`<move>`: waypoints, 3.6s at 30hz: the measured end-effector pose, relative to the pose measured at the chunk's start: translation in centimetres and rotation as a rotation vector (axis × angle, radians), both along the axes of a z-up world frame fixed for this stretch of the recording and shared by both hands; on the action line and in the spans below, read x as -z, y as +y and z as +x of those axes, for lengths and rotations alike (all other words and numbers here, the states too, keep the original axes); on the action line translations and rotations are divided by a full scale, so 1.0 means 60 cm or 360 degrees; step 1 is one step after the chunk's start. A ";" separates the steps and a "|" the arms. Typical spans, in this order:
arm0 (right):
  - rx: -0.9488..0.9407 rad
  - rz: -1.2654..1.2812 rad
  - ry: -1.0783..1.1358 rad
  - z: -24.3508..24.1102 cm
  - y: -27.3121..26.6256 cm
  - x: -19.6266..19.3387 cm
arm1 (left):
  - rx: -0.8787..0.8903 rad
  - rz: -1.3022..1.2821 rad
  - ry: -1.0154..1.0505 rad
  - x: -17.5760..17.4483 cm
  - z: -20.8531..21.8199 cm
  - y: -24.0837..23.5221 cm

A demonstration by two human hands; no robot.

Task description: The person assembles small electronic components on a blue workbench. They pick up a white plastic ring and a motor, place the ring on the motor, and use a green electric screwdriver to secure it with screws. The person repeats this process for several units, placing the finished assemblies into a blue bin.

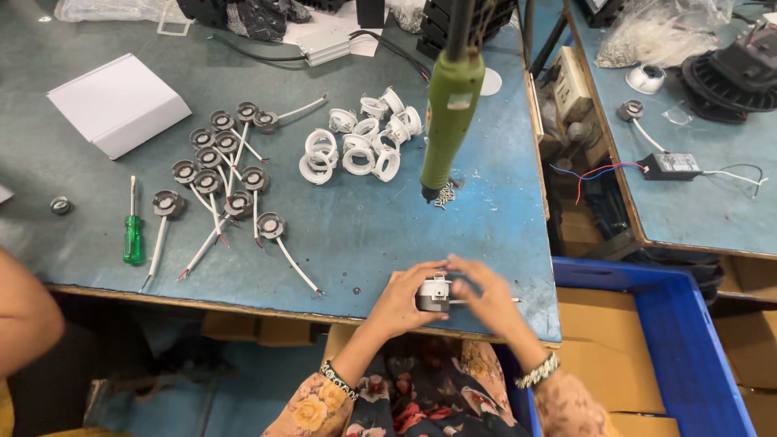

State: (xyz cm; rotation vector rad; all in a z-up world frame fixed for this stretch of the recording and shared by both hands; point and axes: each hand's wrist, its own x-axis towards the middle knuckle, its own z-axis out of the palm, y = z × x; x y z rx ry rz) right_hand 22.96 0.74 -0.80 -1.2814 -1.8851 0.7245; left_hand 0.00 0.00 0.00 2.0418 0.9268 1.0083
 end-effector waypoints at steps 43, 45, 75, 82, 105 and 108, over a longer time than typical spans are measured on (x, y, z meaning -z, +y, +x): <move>0.0047 -0.0120 0.0433 -0.038 -0.035 0.019 | -0.0161 -0.0030 -0.0005 0.021 -0.002 -0.004; 0.0039 -0.0126 0.0458 -0.040 -0.038 0.023 | -0.0152 -0.0007 0.0005 0.022 -0.002 -0.002; -0.0497 0.0243 0.1636 -0.092 0.043 -0.285 | -0.0124 0.0010 -0.0071 0.001 -0.009 -0.008; -0.0514 0.0285 0.1530 -0.057 -0.044 -0.200 | -0.0170 0.0050 -0.0064 0.010 0.001 -0.007; -0.0435 0.0340 0.1638 -0.065 -0.035 -0.168 | -0.0203 0.0089 -0.0111 0.033 0.003 -0.001; -0.0452 0.0327 0.1586 -0.066 -0.031 -0.170 | -0.0213 0.0077 -0.0101 0.030 0.003 -0.001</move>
